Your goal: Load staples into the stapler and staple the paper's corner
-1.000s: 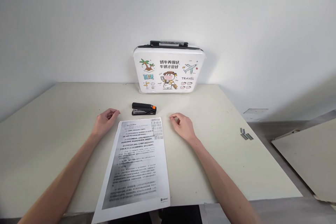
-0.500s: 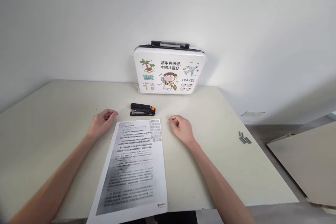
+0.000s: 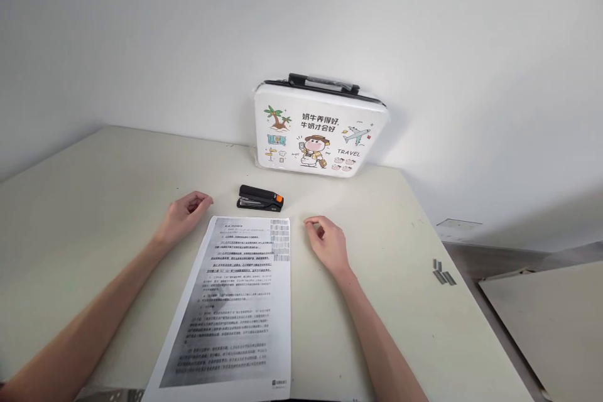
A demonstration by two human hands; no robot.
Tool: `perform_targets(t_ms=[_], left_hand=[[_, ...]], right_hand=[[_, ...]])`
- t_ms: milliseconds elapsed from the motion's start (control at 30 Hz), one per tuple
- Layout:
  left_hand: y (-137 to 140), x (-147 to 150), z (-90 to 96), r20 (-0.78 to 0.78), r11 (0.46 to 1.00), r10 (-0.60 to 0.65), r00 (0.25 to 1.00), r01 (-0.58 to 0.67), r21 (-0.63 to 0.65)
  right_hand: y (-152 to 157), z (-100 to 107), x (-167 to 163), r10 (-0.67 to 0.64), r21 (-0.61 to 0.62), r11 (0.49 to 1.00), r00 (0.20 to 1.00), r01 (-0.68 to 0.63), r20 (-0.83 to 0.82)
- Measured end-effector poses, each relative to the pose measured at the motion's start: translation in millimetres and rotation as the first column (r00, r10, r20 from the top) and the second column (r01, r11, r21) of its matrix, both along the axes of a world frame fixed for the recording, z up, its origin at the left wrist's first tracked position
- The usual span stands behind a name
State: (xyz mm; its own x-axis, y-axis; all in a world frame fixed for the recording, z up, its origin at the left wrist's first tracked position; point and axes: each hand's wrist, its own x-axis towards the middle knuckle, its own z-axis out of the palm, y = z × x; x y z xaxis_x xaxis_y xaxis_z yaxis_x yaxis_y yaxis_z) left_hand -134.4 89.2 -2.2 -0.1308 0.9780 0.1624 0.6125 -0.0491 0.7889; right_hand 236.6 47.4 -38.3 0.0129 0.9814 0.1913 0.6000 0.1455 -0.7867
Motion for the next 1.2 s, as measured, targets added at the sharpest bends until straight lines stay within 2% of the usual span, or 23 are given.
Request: perform_targets(t_ms=[333,833,933,1067,1200], left_hand=[[-3,-3,-6.9,0.101,1.0,0.014,0.995,-0.015,0.0],[-2,-3,-7.3,0.045,0.998,0.066,0.997,-0.067,0.016],[-2,-2,-8.5,0.034,0.997,0.071,0.997,-0.071,0.018],[-1,0,-7.2,0.017,0.996,0.087,0.996,-0.087,0.016],[-2,0,-2.3,0.0,0.996,0.083,0.997,-0.083,0.019]], right_hand=[[-8,-4,-1,-0.013,-0.025,1.0,0.999,0.014,0.035],[-8,-2,-5,0.015,-0.014,1.0,1.0,-0.015,0.028],[3,0,-15,0.028,0.072,0.997,1.0,-0.028,0.0],[36,6,-46,0.15,0.232,0.96,0.987,-0.159,0.055],[72,9,-80,0.259,0.202,0.939,0.959,-0.278,0.116]])
